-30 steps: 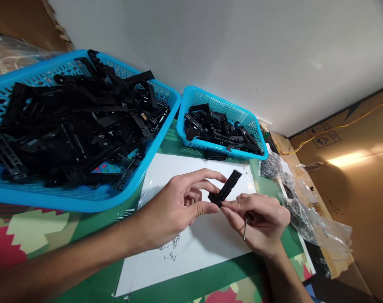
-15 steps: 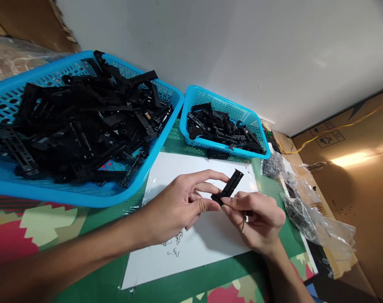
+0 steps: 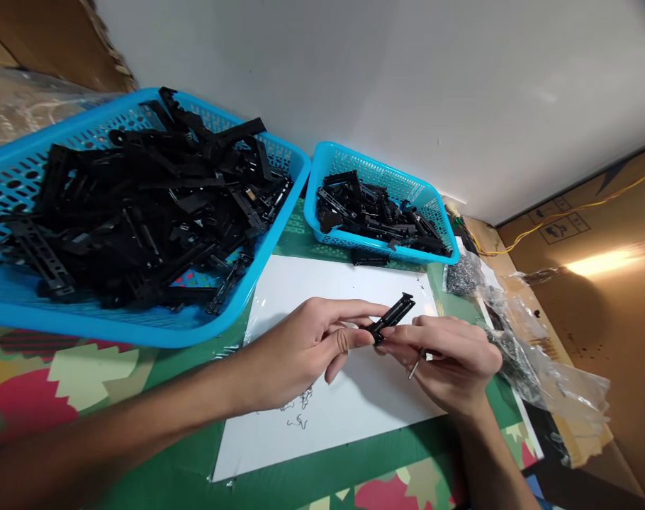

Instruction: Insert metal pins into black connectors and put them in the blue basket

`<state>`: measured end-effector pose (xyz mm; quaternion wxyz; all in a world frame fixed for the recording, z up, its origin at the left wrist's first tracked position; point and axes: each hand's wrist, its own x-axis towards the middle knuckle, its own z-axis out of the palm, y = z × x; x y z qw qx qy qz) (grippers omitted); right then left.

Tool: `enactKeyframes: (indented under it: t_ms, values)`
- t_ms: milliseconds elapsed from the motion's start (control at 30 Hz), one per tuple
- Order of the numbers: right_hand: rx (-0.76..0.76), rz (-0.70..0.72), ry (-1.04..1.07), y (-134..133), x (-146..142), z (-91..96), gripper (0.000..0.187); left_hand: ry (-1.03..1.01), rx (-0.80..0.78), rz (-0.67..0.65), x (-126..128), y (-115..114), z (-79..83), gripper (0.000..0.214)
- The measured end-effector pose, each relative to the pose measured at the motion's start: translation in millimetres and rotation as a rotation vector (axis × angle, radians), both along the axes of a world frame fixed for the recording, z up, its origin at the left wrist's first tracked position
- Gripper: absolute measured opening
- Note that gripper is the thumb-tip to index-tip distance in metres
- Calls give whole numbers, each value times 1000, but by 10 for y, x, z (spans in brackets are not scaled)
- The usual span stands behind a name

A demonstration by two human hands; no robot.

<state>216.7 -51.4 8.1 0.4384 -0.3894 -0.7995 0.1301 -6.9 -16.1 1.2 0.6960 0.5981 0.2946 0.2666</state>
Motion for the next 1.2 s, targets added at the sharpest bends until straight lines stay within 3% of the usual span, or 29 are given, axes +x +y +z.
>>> enactKeyframes:
  t_ms: [133, 333, 400, 467, 667, 800, 1000, 1200]
  values:
    - [36, -7, -44, 19, 32, -27, 23, 78, 130, 8, -6, 2, -22, 37]
    - [33, -33, -113, 40, 112, -77, 21, 126, 379, 294, 41, -7, -31, 28]
    - [21, -26, -103, 42, 130, -99, 22, 158, 437, 336, 40, -19, -28, 21]
    - [11, -23, -102, 42, 143, -119, 24, 169, 475, 342, 32, -34, -27, 14]
    - [-35, -5, -112, 60, 135, -151, 23, 163, 588, 336, 26, -57, -52, 20]
    - [-95, 48, -118, 85, 87, -122, 18, 165, 560, 341, 34, -30, -72, 20]
    - [-321, 19, -82, 101, 116, 35, 19, 239, 538, 362, 34, -10, -92, 20]
    - [-269, 6, -186, 169, 142, 224, 31, 272, 605, 347, 40, -33, -106, 20]
